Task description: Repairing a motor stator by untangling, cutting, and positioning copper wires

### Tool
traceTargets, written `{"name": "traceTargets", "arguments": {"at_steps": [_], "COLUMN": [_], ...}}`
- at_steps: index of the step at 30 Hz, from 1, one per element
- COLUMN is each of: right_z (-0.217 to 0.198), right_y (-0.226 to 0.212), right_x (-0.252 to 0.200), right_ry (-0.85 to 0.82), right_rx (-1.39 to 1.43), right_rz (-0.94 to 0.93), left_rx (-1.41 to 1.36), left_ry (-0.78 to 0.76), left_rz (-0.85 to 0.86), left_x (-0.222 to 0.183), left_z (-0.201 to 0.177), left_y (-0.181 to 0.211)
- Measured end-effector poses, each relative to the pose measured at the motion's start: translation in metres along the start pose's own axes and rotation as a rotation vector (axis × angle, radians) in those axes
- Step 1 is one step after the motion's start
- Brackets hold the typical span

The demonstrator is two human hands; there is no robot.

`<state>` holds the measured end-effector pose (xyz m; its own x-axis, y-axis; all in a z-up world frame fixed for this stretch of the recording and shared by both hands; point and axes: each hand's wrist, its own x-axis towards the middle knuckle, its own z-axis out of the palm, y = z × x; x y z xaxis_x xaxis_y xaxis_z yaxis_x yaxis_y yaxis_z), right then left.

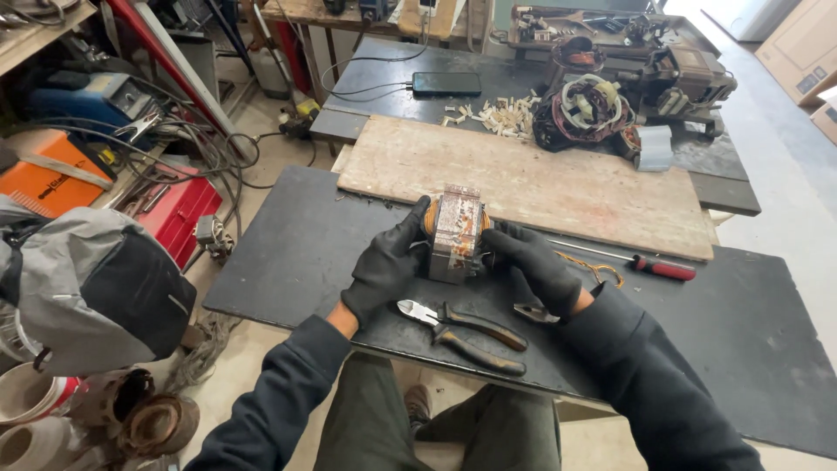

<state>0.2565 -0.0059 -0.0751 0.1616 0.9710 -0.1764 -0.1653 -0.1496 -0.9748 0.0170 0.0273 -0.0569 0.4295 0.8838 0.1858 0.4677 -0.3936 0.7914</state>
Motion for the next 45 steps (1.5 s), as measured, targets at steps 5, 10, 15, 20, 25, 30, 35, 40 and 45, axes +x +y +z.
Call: {"name": "traceTargets", "arguments": {"at_steps": [5,10,15,20,25,30,35,40,45], "right_z": [0.002,-0.014,-0.012,-0.004,-0.008,-0.009,-0.025,-0.03,-0.013], "right_y": [-0.013,0.007,0.008,-0.002,0.002,0.013,0.029,0.025,0.01], "right_x": [-0.008,0.013,0.013,-0.001,0.01,0.011,0.025,0.032,0.015], "right_ry": [0.019,0.024,0.078,0.011,0.087,0.08,0.082,0.134,0.112], "right_rx": [0.061,0.048,0.134,0.003,0.085,0.082,0.061,0.056,-0.095], "right_rz": [-0.004,-0.001,0.012,0.039,0.049,0.1,0.102,0.032,-0.008], "left_rx": [-0.03,-0.476,-0.68,-0.847,-0.752,-0.721,-0.737,-0.739,-0.068], "left_ry": [0.029,0.108,-0.079,-0.319,-0.365,-0.341,-0.309,-0.27,-0.285], "left_rz": [-0.031,-0.132,-0.247,-0.292,-0.242,-0.283,-0.341,-0.292,-0.176], "left_x": [-0.001,0.036,0.065,0.094,0.076,0.066,0.085,0.085,0.101], "left_z": [0.005,0.013,-0.005,-0.016,-0.03,-0.03,-0.012,0.019,0.043], "left_y": [-0.013,-0.068,-0.047,-0.073,-0.032,-0.053,-0.101,-0.113,-0.139]}}
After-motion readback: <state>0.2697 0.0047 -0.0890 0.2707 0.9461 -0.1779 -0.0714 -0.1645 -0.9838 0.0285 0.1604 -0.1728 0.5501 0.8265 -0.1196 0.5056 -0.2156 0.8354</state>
